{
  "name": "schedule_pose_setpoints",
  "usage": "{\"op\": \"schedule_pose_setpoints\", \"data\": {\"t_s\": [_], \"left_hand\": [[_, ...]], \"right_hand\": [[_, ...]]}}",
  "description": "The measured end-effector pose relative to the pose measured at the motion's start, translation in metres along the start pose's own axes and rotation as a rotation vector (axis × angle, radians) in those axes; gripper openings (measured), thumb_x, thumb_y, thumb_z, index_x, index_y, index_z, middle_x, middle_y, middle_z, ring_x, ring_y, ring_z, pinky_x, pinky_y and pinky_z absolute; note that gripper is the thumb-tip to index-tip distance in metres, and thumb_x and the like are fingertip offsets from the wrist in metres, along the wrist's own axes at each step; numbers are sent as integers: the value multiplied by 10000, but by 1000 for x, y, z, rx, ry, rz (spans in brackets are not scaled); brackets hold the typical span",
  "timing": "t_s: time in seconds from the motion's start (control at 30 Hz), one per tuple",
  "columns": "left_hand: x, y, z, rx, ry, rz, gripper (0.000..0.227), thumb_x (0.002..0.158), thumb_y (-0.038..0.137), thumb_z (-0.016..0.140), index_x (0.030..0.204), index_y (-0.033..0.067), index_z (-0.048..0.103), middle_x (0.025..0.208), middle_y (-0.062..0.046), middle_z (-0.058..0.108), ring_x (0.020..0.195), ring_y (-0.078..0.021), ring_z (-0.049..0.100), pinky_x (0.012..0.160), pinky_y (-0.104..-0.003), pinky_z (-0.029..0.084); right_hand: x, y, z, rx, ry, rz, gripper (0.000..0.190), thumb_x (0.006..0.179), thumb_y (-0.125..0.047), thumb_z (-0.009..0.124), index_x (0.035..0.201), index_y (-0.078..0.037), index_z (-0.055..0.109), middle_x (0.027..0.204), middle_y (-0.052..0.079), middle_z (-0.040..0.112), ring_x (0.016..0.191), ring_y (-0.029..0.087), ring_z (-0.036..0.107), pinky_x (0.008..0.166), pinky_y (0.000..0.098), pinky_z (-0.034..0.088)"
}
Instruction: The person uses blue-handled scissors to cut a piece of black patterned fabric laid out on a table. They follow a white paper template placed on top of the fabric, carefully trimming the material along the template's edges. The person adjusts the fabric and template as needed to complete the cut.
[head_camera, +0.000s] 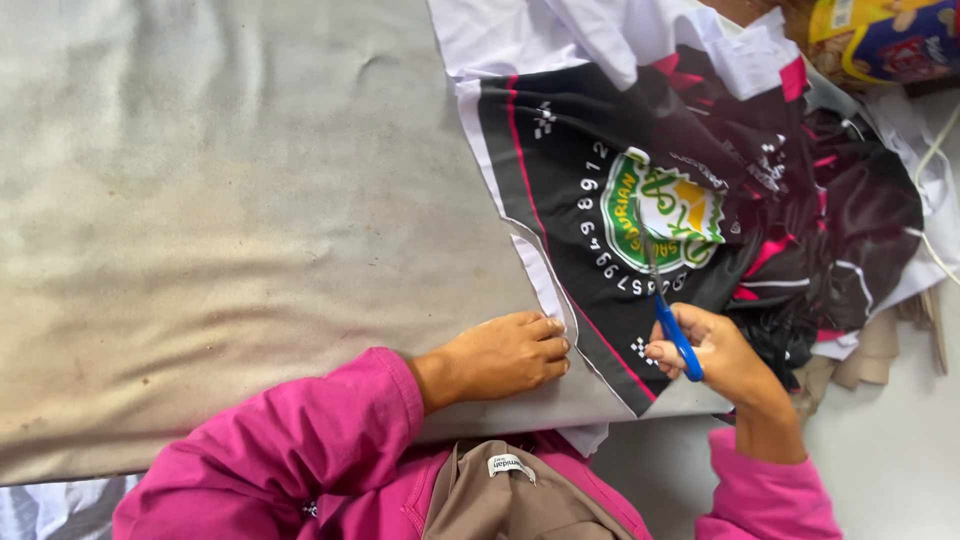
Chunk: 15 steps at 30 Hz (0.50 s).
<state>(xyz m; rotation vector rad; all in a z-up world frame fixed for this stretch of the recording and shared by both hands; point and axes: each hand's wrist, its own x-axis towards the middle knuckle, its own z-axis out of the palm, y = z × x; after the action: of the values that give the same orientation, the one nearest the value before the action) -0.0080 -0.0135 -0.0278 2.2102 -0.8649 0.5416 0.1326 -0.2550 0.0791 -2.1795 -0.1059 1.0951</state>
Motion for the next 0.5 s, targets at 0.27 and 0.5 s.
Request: {"op": "schedule_pose_setpoints", "data": {"t_s": [0.27, 0.5], "left_hand": [[3, 12, 7, -155, -101, 173, 95, 840, 59, 511, 848, 62, 606, 831, -72, 557, 791, -256, 541, 758, -348, 444], [32, 68, -43, -1062, -437, 89, 176, 897, 171, 569, 977, 32, 643, 942, -206, 663, 858, -401, 644, 724, -477, 523]], "right_hand": [[-97, 67, 44, 332, 276, -46, 142, 755, -85, 670, 765, 25, 581, 509, 153, 553, 421, 204, 536, 380, 261, 400], [-108, 122, 65, 128, 654, -147, 271, 733, -119, 793, 879, 9, 604, 633, 159, 624, 556, 199, 607, 465, 253, 454]]}}
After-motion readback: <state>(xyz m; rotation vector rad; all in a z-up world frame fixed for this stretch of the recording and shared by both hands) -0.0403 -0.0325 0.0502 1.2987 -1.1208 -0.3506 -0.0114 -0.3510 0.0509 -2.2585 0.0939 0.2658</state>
